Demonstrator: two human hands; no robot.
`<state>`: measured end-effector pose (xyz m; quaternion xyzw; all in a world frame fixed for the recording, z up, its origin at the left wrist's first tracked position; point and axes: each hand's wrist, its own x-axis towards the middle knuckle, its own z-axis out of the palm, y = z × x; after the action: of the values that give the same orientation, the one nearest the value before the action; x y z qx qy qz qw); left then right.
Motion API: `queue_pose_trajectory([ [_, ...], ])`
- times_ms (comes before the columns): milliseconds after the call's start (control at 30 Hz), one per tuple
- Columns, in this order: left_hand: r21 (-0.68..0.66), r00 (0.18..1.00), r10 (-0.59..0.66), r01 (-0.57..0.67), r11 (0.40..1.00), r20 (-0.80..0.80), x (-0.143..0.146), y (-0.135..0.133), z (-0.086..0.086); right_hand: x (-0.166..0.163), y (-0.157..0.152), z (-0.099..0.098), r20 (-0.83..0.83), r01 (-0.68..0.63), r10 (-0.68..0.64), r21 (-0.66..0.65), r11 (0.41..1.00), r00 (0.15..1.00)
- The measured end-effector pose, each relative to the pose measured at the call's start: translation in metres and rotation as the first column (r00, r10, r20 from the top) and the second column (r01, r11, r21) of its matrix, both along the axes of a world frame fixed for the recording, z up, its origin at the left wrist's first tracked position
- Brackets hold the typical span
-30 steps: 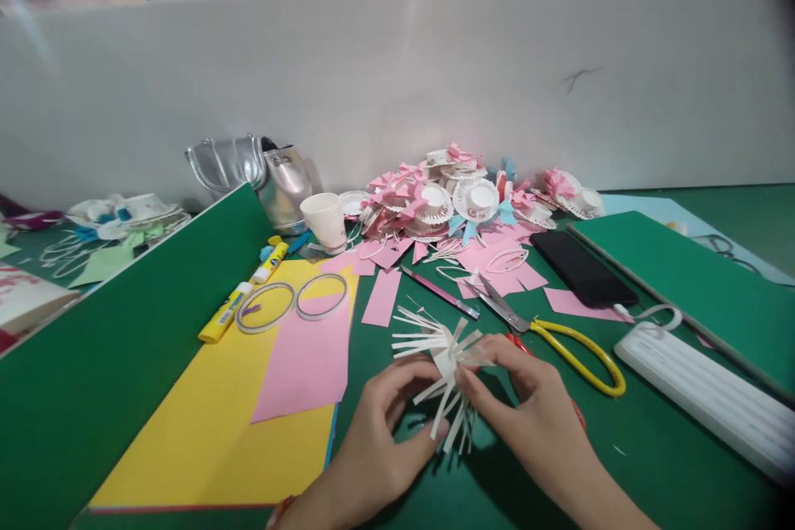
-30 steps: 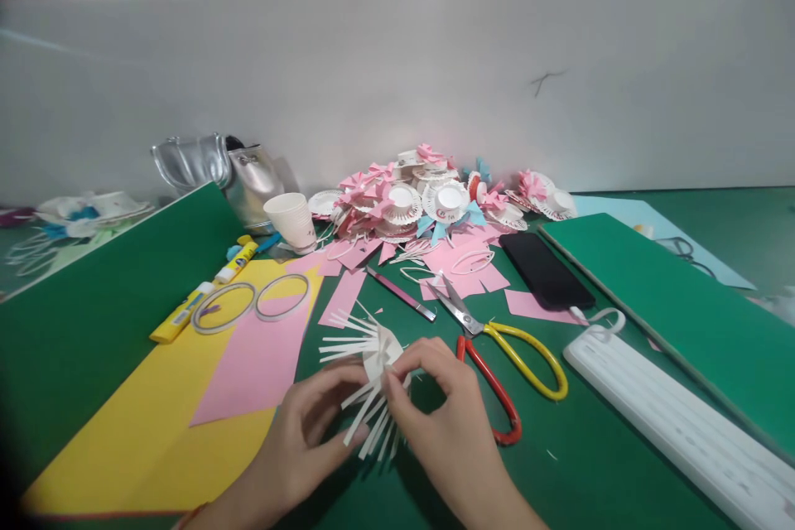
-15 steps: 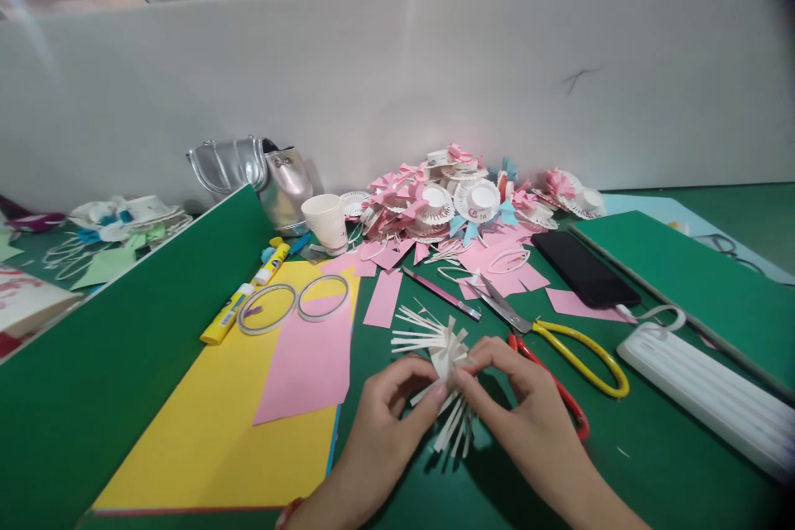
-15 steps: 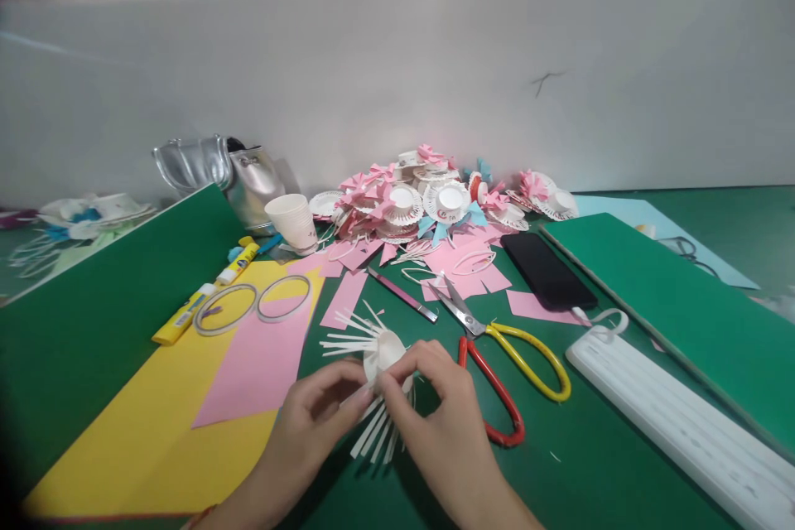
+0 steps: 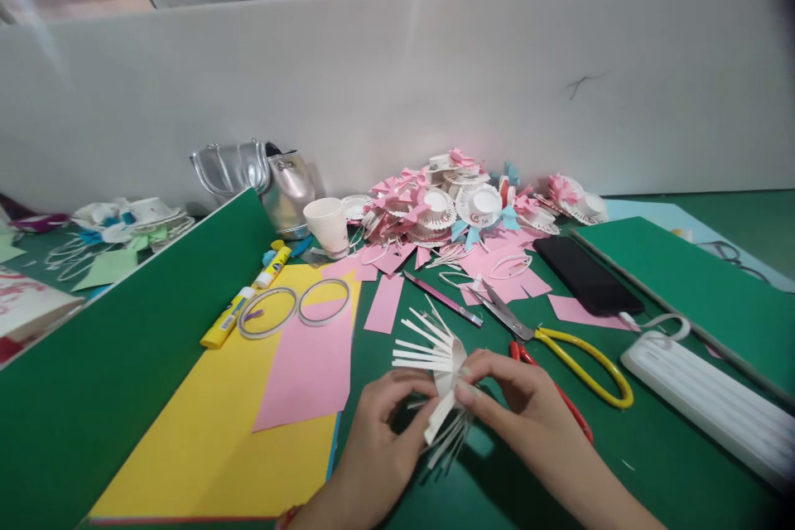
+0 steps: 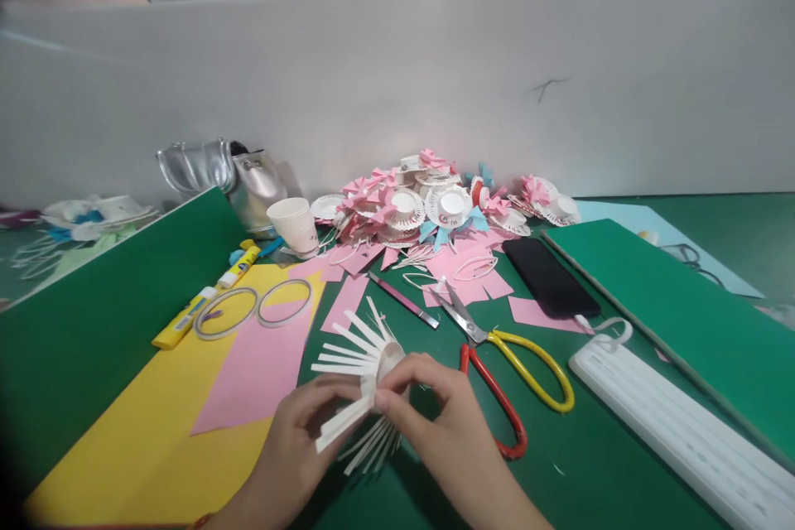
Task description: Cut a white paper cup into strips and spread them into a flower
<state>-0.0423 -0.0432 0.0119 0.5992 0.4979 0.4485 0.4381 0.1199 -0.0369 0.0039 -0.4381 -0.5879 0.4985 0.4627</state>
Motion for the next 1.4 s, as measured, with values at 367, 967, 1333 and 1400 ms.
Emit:
queue_pose_trajectory([
  [367,0.226,0.979,0.067,-0.022,0.974,-0.195,-0.001,-0.004,-0.008,-0.004,-0.003,0.008,0.124,0.024,-0.038,0.108,0.994,0.992],
  [967,-0.145,0.981,0.049,-0.021,0.989,0.190,0.000,0.006,0.004,-0.005,-0.005,0.001,0.177,0.074,-0.120,0.245,0.967,0.977],
  [1333,-0.370,0.873,0.077,0.124,0.921,0.482,0.001,0.004,-0.002,-0.006,-0.007,0.001,0.170,0.098,-0.171,0.368,0.924,0.971],
  [1400,-0.382,0.854,0.070,0.155,0.911,0.515,0.003,0.003,-0.003,-0.004,-0.007,-0.001,0.181,0.089,-0.166,0.368,0.926,0.969],
])
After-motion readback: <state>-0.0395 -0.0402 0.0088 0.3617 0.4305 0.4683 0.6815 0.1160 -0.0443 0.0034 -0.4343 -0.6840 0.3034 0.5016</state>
